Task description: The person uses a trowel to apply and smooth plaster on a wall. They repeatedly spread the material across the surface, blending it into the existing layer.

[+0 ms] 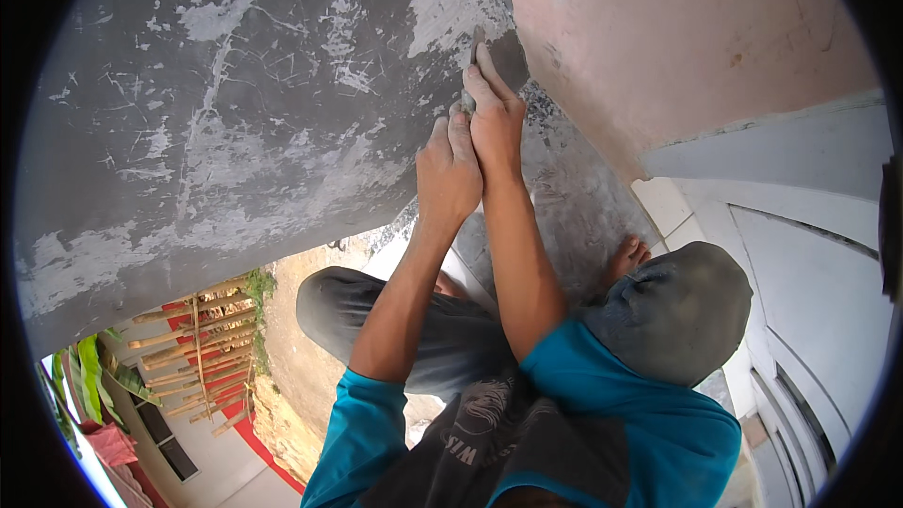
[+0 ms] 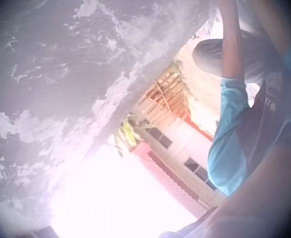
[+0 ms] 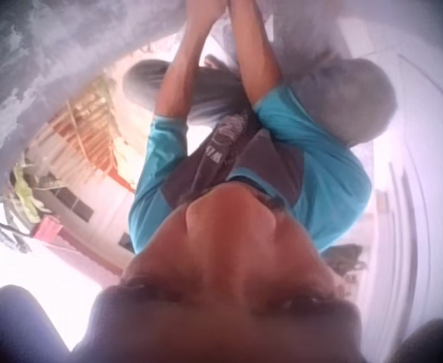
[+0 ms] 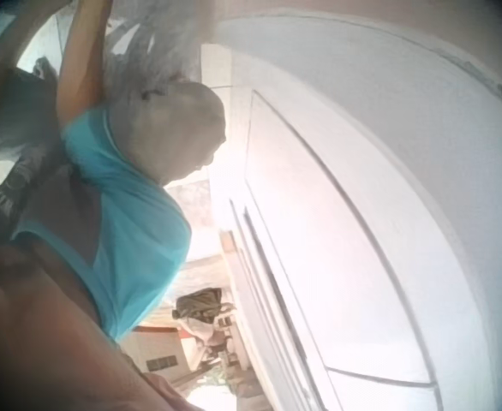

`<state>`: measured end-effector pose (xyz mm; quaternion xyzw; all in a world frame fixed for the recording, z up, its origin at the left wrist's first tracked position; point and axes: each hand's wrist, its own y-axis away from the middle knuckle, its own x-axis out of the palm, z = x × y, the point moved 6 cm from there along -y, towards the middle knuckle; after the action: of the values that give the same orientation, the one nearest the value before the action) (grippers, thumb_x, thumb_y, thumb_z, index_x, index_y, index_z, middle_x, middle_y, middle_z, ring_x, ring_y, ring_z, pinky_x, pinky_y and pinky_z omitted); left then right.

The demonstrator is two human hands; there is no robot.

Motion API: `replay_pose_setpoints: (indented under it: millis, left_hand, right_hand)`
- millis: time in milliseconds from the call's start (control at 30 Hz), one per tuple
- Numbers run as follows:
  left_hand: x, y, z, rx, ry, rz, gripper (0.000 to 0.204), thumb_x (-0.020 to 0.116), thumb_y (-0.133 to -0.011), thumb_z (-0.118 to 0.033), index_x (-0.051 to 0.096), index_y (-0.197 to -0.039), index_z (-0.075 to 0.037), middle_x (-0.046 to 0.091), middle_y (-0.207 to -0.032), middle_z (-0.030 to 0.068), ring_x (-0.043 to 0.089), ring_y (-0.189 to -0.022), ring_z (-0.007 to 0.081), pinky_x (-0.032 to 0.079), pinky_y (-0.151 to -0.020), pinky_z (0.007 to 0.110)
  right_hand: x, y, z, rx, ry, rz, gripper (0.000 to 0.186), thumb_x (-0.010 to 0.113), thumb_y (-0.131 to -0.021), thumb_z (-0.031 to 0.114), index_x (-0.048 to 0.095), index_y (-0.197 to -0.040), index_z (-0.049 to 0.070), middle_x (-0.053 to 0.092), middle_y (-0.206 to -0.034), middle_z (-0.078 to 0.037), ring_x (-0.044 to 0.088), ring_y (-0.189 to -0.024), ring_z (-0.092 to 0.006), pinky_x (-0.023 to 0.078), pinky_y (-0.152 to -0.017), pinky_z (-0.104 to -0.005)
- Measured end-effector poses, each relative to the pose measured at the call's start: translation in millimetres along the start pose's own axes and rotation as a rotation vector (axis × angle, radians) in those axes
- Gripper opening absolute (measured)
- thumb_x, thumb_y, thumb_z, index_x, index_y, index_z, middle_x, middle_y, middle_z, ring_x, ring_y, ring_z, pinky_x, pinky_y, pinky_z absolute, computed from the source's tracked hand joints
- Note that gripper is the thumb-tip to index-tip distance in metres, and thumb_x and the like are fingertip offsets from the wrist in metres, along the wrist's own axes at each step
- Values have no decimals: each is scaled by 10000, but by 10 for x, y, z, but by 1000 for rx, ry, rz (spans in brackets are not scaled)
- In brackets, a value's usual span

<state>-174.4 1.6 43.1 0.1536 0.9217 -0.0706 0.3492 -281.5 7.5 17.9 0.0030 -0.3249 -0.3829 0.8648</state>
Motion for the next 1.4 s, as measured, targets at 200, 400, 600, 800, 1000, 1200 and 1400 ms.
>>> replay_pose_setpoints:
  millis: [200, 400, 600, 800, 1000, 1200, 1400]
  left_hand:
    - [12, -9, -11, 4, 10, -5, 487, 423, -1191, -362, 693, -1147, 42, 730, -1026, 383, 684, -976, 624, 518, -832, 643]
    - [58, -75, -76, 34, -25, 33, 474, 425, -1188, -364, 678, -1179, 37, 726, -1038, 388, 680, -988, 623, 516, -839, 651]
    - [76, -98, -96, -76, -63, 162, 550, 377, -1195, -354, 649, -1458, 46, 732, -1270, 315, 691, -1196, 527, 510, -1005, 571]
    - [73, -114, -114, -103, -7, 136, 573, 389, -1197, -366, 638, -1482, 63, 735, -1260, 316, 708, -1182, 510, 519, -1021, 558]
    - [96, -116, -81, -15, -61, 98, 542, 377, -1199, -335, 640, -1451, 67, 724, -1233, 305, 701, -1131, 521, 522, -1000, 575]
    - [147, -143, -93, 48, -76, 83, 502, 396, -1193, -341, 669, -1354, 48, 743, -1138, 338, 696, -1076, 581, 529, -933, 620]
    - [232, -204, -62, 108, -91, 79, 504, 413, -1189, -368, 677, -1333, 37, 743, -1137, 359, 691, -1059, 605, 525, -915, 645]
  right_hand:
    - [-18, -6, -22, 51, 43, -16, 541, 586, -1102, 142, 541, -1611, -37, 574, -1660, -213, 524, -1553, -304, 391, -1273, -369]
    - [-37, -89, -40, 132, -94, -44, 555, 618, -1093, 183, 567, -1613, -4, 590, -1656, -176, 560, -1516, -271, 418, -1247, -333]
    - [-43, -78, 23, 52, 9, -45, 544, 619, -1093, 180, 584, -1612, 20, 606, -1647, -144, 598, -1442, -224, 466, -1168, -309]
    - [-44, -141, 26, -45, 4, -19, 541, 606, -1092, 157, 569, -1598, -31, 593, -1652, -183, 563, -1505, -254, 427, -1224, -332]
    - [-60, -143, 35, -27, 77, -22, 543, 591, -1102, 173, 562, -1605, -29, 578, -1668, -174, 572, -1498, -258, 437, -1218, -333]
    - [-75, -166, 31, 67, -147, -34, 543, 612, -1087, 119, 556, -1608, -23, 600, -1650, -161, 523, -1540, -219, 398, -1242, -321]
    - [-142, -246, -25, 121, -178, -50, 551, 601, -1082, 138, 559, -1611, -14, 589, -1660, -164, 545, -1528, -250, 375, -1273, -335]
